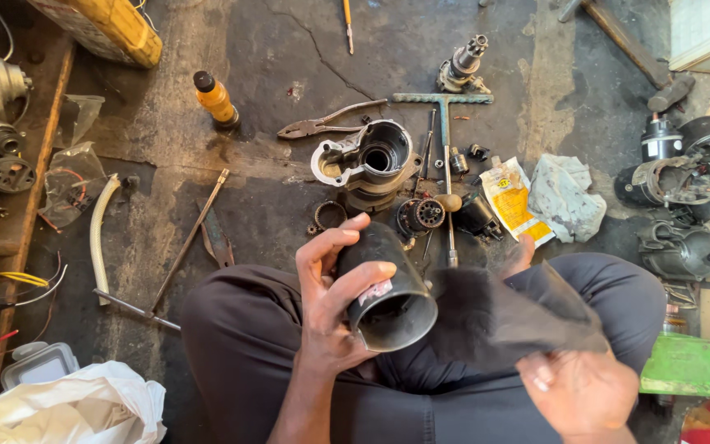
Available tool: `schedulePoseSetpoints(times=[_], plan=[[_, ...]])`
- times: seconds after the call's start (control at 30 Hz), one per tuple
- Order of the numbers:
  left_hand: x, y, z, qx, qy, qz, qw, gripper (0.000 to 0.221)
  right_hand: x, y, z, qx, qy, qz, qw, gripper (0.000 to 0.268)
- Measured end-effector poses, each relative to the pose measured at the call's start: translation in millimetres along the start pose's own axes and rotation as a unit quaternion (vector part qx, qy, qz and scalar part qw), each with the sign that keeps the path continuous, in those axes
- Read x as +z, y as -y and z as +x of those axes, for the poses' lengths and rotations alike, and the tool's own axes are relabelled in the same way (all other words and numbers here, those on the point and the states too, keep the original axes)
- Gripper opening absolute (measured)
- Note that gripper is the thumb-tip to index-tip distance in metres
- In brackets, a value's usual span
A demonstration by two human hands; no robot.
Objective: The person sits on the floor and cleans a cylindrical engine part using a dark cloth. They wipe the exterior and interior surfaces repeatedly, rotating the part to access different areas.
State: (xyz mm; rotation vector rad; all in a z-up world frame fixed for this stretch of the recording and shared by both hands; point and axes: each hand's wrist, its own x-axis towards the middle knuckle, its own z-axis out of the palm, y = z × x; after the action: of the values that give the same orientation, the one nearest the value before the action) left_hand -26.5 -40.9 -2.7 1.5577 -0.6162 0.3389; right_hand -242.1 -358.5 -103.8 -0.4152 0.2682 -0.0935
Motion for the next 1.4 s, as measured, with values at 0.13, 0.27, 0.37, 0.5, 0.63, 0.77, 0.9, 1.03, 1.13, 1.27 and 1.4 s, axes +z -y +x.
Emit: schedulePoseSetpoints(times=[0.13,0.27,0.37,0.5,0.63,0.77,0.9,1.03,1.13,1.27,1.4], plan=[[0.6,4.8,-3.3,0.021,-0.015,-0.051,0.998,0.073,22.0,-9.7,-3.5,-0.071,-0.181,-0.132,0.972,0.03],[2.3,6.9,-5.5,0.014,-0.034,-0.062,0.997,0.075,79.6,-13.3,12.8,-0.075,0.022,-0.173,0.982,0.034],[2.2,7.6,-6.1,0.013,-0.031,-0.036,0.999,0.077,113.5,-12.2,31.6,-0.052,0.01,-0.158,0.986,0.029],[2.7,8.1,-5.2,0.025,-0.026,-0.002,0.999,0.078,127.7,-14.7,47.3,-0.013,-0.028,-0.122,0.992,0.025],[3.0,5.6,-2.2,0.03,-0.028,0.028,0.999,0.08,119.1,-22.7,52.1,0.02,-0.105,-0.063,0.992,0.026],[4.2,5.5,-1.7,0.021,-0.037,0.06,0.997,0.078,108.0,-41.1,51.1,0.065,0.04,0.058,0.995,0.032],[4.2,6.7,1.6,0.028,-0.029,0.071,0.997,0.077,110.9,-42.4,46.8,0.064,0.026,0.043,0.997,0.032],[6.3,8.3,1.5,0.017,-0.032,0.056,0.998,0.078,118.9,-33.4,37.8,0.063,0.008,-0.018,0.998,0.031],[8.3,8.9,1.9,0.024,-0.031,0.05,0.998,0.079,128.6,-29.6,27.8,0.079,0.016,-0.104,0.991,0.032],[11.9,6.4,-1.0,0.025,-0.021,0.071,0.997,0.079,156.8,-37.2,22.1,0.145,0.074,-0.336,0.928,0.035],[14.4,8.3,-6.0,0.031,0.003,0.067,0.997,0.07,202.8,-72.1,42.1,0.064,0.15,-0.643,0.748,0.046]])
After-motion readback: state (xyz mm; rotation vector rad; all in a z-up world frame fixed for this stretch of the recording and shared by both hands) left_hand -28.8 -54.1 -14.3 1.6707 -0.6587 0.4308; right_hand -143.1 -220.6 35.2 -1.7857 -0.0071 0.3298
